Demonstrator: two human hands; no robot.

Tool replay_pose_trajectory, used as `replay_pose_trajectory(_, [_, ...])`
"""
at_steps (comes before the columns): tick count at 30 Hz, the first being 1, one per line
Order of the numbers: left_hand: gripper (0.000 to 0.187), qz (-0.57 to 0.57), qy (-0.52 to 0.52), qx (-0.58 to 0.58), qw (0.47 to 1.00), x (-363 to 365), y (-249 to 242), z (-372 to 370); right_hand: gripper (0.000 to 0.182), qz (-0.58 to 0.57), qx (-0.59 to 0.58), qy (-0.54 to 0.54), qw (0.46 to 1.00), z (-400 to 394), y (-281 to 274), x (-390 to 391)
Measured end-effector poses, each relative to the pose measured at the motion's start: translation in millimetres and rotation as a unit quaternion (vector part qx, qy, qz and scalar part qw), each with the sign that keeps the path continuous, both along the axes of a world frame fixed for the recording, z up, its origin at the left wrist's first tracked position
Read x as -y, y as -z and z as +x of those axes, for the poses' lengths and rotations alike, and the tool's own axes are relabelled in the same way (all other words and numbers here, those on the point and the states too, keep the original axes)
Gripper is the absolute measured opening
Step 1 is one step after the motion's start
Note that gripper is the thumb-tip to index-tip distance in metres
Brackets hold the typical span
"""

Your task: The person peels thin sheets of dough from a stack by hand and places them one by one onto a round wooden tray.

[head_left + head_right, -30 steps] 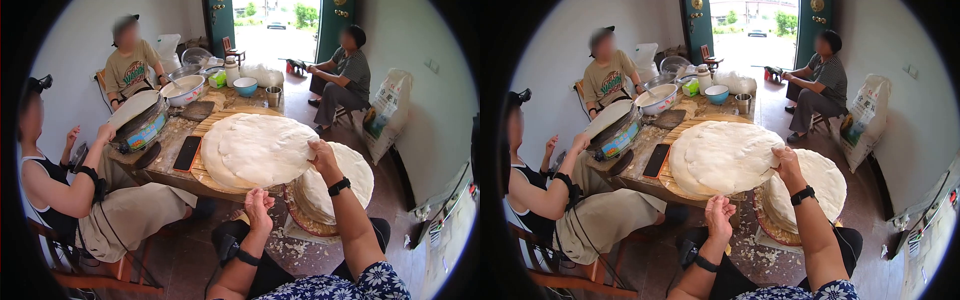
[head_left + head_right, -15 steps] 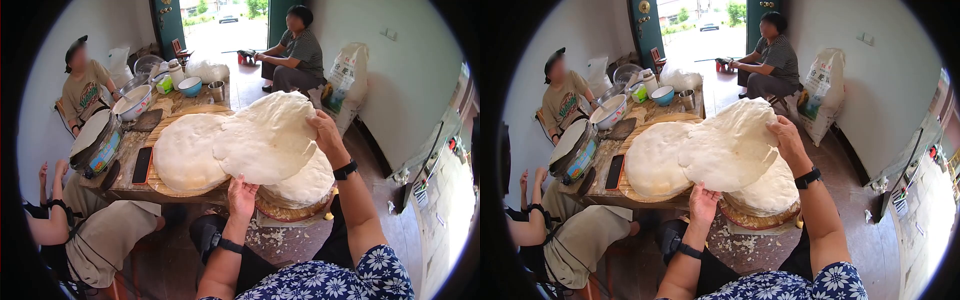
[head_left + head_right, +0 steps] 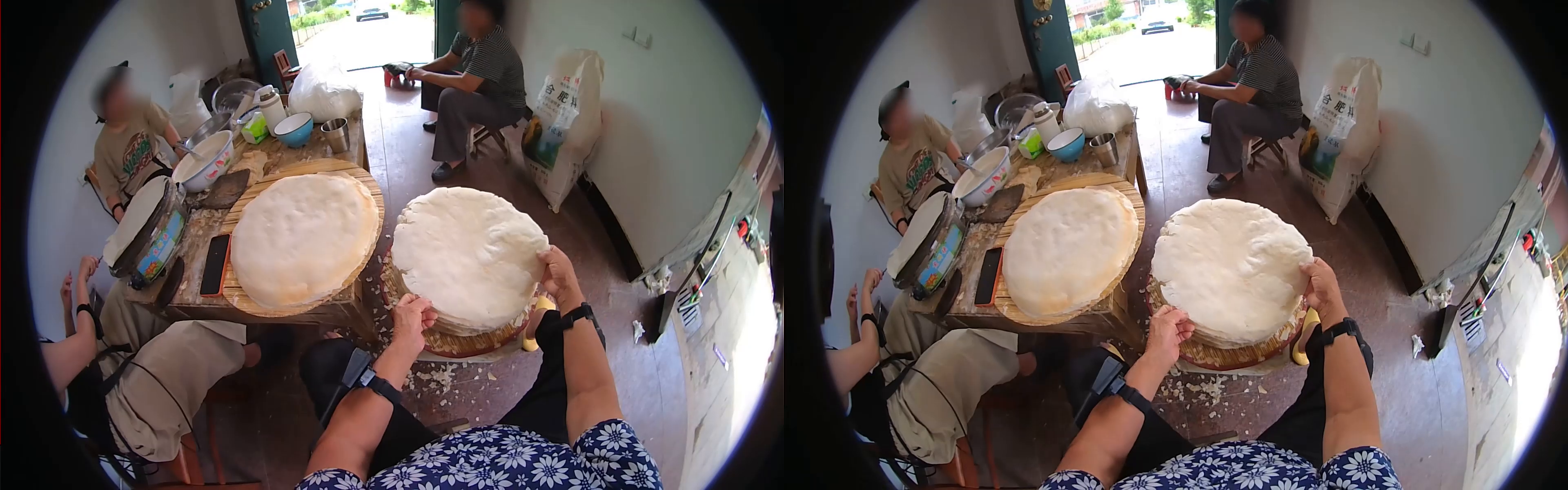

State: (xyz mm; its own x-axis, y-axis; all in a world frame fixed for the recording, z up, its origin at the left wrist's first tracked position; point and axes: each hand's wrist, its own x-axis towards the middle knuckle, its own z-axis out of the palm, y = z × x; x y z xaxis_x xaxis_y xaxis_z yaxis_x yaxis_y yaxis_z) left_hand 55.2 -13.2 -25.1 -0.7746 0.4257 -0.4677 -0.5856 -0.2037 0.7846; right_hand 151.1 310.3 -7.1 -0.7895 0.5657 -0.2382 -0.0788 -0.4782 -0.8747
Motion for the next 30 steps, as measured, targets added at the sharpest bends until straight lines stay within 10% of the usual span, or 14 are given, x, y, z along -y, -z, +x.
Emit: replay_pose_trajectory(30, [0.008, -0.064, 0.009, -0.003, 0.998, 3.2, 5.4, -8.2, 0.014, 0.206, 0.179, 0.057, 0.96, 6.7, 15.1, -2.3])
